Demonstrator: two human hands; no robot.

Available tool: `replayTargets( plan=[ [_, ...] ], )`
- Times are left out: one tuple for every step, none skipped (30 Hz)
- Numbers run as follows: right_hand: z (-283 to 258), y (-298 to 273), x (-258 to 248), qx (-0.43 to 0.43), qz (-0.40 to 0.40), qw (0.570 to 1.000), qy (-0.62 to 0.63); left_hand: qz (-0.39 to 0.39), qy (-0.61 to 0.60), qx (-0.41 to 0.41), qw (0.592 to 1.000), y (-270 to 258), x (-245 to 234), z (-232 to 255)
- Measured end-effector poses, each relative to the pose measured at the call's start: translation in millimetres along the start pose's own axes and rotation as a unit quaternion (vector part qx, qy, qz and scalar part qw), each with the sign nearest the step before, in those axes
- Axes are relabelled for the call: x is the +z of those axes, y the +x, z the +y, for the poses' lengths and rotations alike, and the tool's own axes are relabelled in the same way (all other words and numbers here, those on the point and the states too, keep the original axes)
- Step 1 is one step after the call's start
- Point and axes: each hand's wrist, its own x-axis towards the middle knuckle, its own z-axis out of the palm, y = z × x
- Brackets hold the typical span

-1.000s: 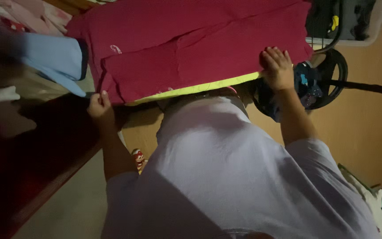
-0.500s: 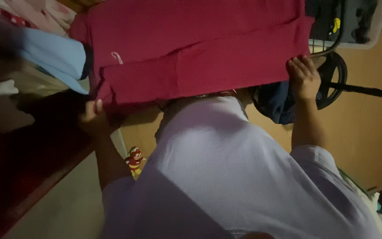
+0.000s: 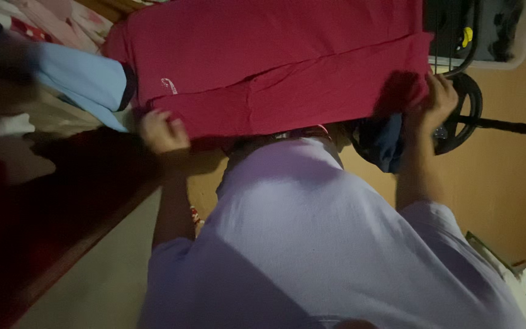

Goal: The person folds a maroon t-shirt and a navy blue t-shirt on a yellow padded surface. Each shirt is smoothed, folded in half, then folded again into a compact rectangle. The maroon shirt is placed into a clear plastic bin, and the navy shirt is set aside on the surface.

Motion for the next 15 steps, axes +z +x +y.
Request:
replayTargets(
  plan=[
    [-16, 8, 3, -0.004, 0.025, 0.998, 0.05, -0.022, -0.036, 0.036, 0.998, 4, 17, 18],
    [-35, 15, 10, -0.008, 0.05, 0.993, 0.102, -0.044, -0.071, 0.072, 0.994, 7, 33, 38],
    [-56, 22, 19, -0.013, 0.075, 0.985, 0.153, -0.111, -0.066, 0.058, 0.99, 7, 47, 58],
    [-81, 29, 33, 0.007, 0.026, 0.987, 0.156, -0.178, -0.061, 0.044, 0.981, 8, 58, 76],
    [-109, 34, 47, 0.025, -0.023, 0.987, 0.158, -0.246, -0.028, 0.034, 0.968, 14, 69, 89],
    [-137, 34, 57, -0.066, -0.064, 0.991, 0.099, -0.312, 0.005, 0.024, 0.95, 19, 77, 98],
    [-160, 32, 63, -0.137, -0.082, 0.969, 0.191, -0.303, 0.021, 0.026, 0.952, 22, 80, 105],
    [-182, 31, 70, -0.132, -0.166, 0.961, 0.178, -0.296, 0.037, 0.029, 0.954, 25, 83, 112],
    [-198, 31, 75, -0.127, -0.25, 0.946, 0.164, -0.288, 0.053, 0.032, 0.955, 27, 85, 115],
    [-210, 32, 80, -0.134, -0.266, 0.945, 0.134, -0.294, 0.061, 0.027, 0.954, 31, 86, 115],
    [-220, 32, 85, -0.14, -0.281, 0.944, 0.105, -0.299, 0.07, 0.023, 0.951, 35, 88, 115],
    [-224, 33, 89, -0.147, -0.297, 0.94, 0.077, -0.305, 0.079, 0.017, 0.949, 37, 86, 112],
    [-222, 34, 90, -0.124, -0.322, 0.937, 0.053, -0.331, 0.098, -0.003, 0.938, 39, 83, 106],
    [-216, 37, 92, -0.102, -0.345, 0.933, 0.029, -0.356, 0.117, -0.023, 0.927, 42, 81, 98],
    [-206, 40, 92, -0.079, -0.368, 0.927, 0.004, -0.38, 0.136, -0.043, 0.914, 45, 77, 89]
  ],
)
